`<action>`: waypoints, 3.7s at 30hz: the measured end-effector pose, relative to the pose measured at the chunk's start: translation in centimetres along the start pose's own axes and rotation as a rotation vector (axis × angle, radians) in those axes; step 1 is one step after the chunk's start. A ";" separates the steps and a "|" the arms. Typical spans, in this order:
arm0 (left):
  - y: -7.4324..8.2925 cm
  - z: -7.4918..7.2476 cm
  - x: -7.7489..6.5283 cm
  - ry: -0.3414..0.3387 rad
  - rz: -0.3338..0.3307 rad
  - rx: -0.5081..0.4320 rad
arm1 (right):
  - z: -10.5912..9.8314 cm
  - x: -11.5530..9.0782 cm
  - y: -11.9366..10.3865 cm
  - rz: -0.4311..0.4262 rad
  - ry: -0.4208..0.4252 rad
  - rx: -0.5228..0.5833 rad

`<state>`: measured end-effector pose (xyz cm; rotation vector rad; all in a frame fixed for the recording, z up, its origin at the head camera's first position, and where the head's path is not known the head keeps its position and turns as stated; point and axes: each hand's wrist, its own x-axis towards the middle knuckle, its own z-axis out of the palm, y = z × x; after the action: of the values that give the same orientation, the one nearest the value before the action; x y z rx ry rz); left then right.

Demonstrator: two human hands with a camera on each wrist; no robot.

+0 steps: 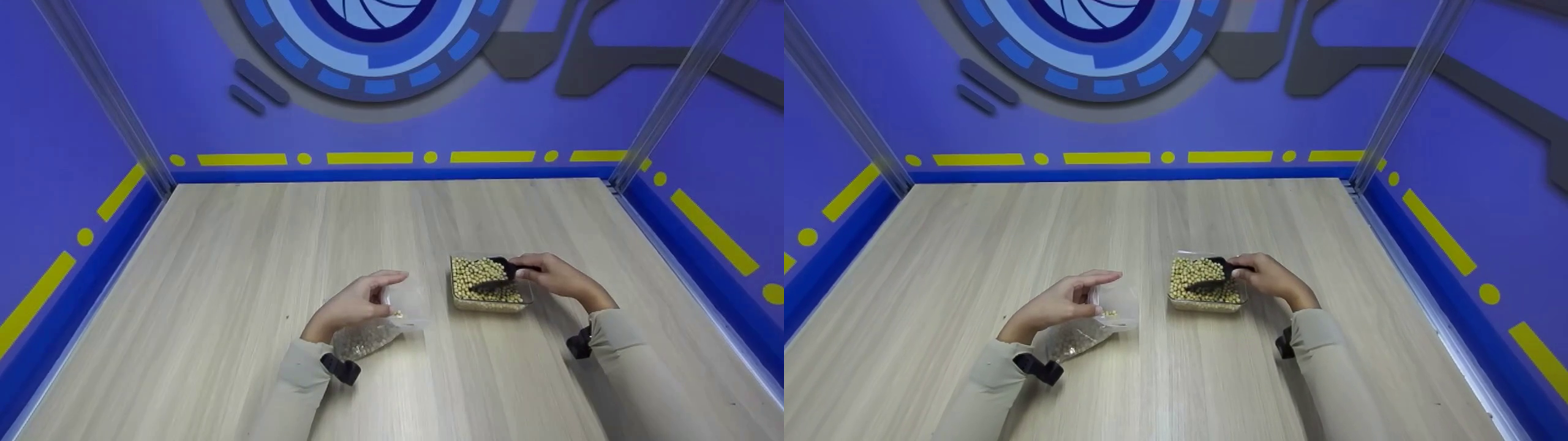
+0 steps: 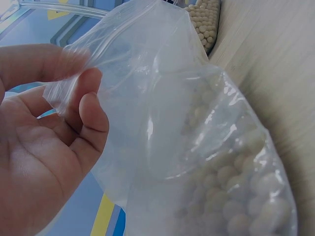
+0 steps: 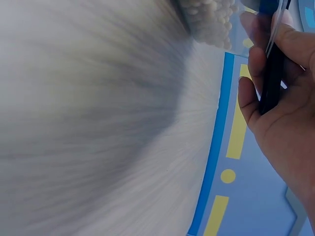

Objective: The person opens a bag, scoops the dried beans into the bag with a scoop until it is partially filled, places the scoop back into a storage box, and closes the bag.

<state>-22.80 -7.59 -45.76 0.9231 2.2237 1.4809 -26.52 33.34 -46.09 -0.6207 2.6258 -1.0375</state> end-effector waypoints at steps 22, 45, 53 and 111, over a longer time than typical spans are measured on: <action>-0.1 0.0 0.0 0.000 -0.002 -0.026 | 0.2 -0.1 1.2 -0.020 0.040 0.100; -0.3 0.1 0.0 -0.003 0.001 -0.043 | -0.5 0.1 0.3 -0.085 0.098 0.146; -0.2 0.1 0.1 -0.001 -0.006 -0.043 | -0.3 0.6 -1.0 -0.104 0.105 0.114; 0.0 0.1 0.2 0.008 0.011 -0.084 | 4.0 3.5 -7.2 -0.251 -0.048 -0.060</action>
<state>-22.92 -7.38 -45.79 0.9064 2.1477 1.5730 -25.94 24.61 -44.16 -0.9967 2.5935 -0.9979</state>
